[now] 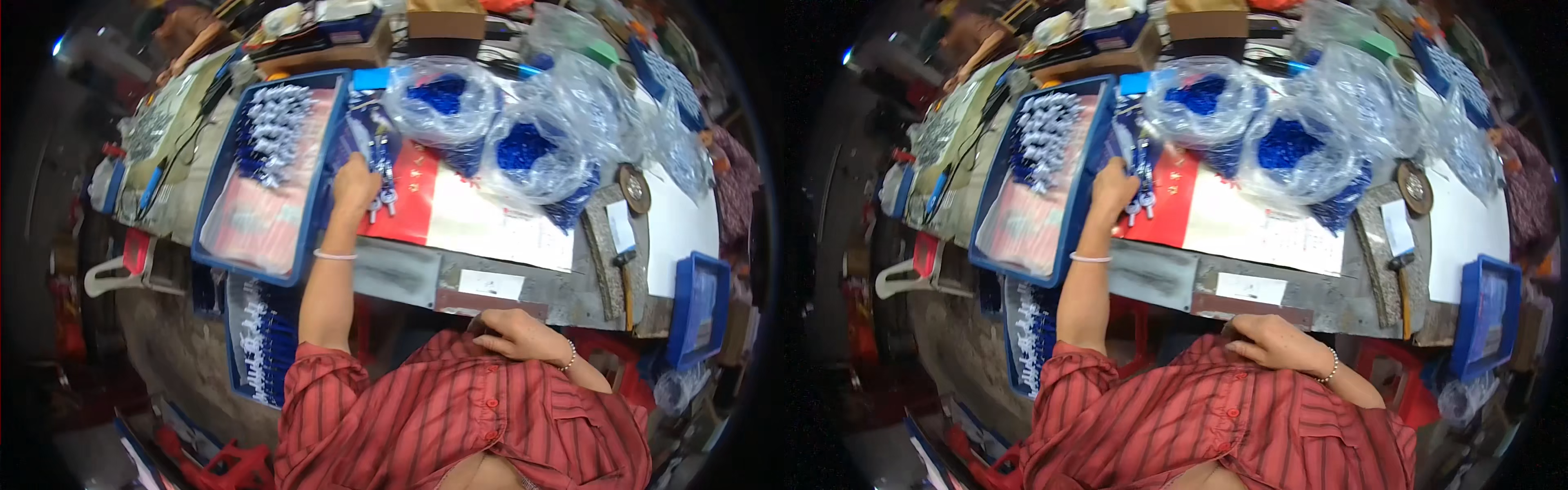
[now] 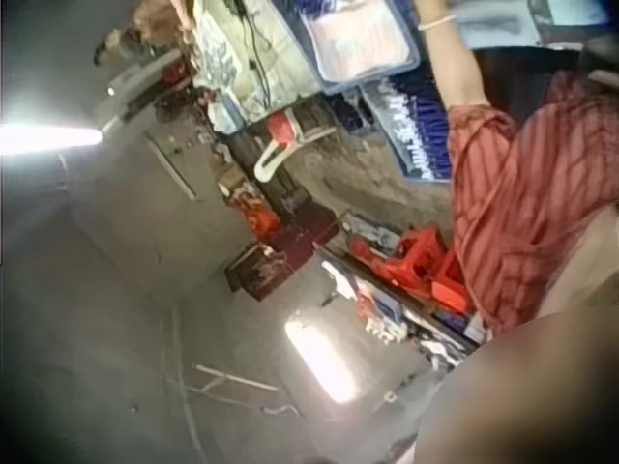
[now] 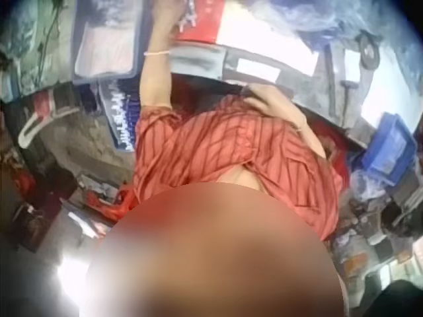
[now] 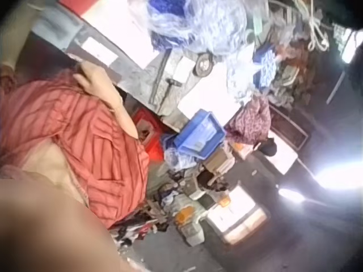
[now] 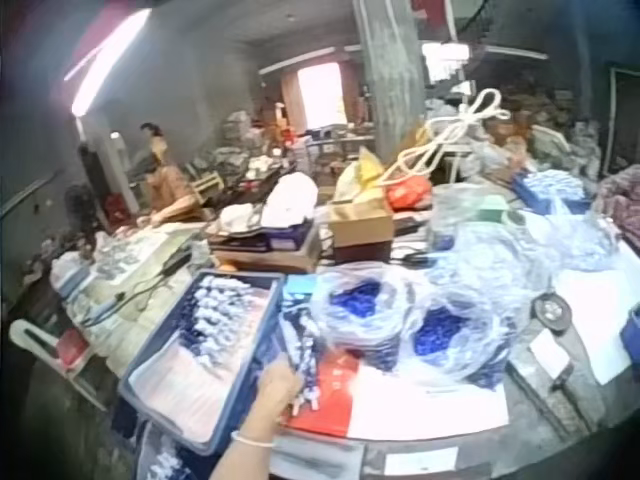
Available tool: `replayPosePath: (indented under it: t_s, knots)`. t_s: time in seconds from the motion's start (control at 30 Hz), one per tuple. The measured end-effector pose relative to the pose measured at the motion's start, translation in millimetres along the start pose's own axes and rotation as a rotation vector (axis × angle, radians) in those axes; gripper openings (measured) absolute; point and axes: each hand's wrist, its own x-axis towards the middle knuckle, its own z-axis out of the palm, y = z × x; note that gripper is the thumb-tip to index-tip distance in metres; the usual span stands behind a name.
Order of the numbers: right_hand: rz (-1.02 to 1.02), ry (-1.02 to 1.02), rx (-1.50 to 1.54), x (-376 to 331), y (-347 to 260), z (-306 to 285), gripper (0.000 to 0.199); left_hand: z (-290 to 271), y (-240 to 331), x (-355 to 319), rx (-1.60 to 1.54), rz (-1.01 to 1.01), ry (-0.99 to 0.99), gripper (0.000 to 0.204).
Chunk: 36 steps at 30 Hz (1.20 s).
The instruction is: Manually assembling drafting compass components at a workstation.
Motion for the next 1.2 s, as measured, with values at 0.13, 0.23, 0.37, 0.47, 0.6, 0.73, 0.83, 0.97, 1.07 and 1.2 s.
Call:
replayPosePath:
  t_s: [0.13,0.23,0.37,0.47,0.6,0.73,0.83,0.97,1.07,1.2]
  knots:
    - [0.014,0.205,-0.007,-15.6,0.1,-41.8,0.021,-2.2,-11.6,-1.5,-0.097,0.061,0.048,0.038]
    - [-0.028,0.486,-0.045,-11.7,9.7,-88.3,0.018,8.9,-48.3,-8.7,-0.332,0.002,0.069,0.041]
    - [-0.009,0.751,-0.312,35.8,46.4,-151.3,0.009,-32.6,-4.9,-53.5,-0.769,-0.089,-0.062,0.032]
    - [-0.111,0.76,-0.523,76.6,89.3,-178.8,0.011,-54.0,24.3,-102.4,-1.245,-0.162,-0.161,0.027]
    - [0.029,0.437,-0.826,107.6,104.0,-186.4,0.012,-47.7,22.4,-155.1,-1.669,-0.197,-0.24,0.029]
    - [-0.079,0.452,-0.855,115.2,101.4,-186.9,0.006,-35.7,9.1,-184.6,-1.769,-0.261,-0.425,0.028]
    - [-0.085,0.483,-0.814,114.0,99.1,-188.2,0.008,-29.8,18.6,-196.6,-1.851,-0.291,-0.451,0.028]
    - [-0.04,0.383,-0.876,113.6,105.9,-189.2,0.013,-37.5,42.2,-198.8,-1.801,-0.349,-0.536,0.025]
    - [-0.014,0.396,-0.914,114.6,111.9,-191.8,0.01,-37.1,50.5,-202.9,-1.787,-0.295,-0.61,0.028]
    - [-0.025,0.615,-0.821,106.5,108.5,-194.5,0.009,-41.5,55.4,-213.6,-1.789,-0.297,-0.604,0.033]
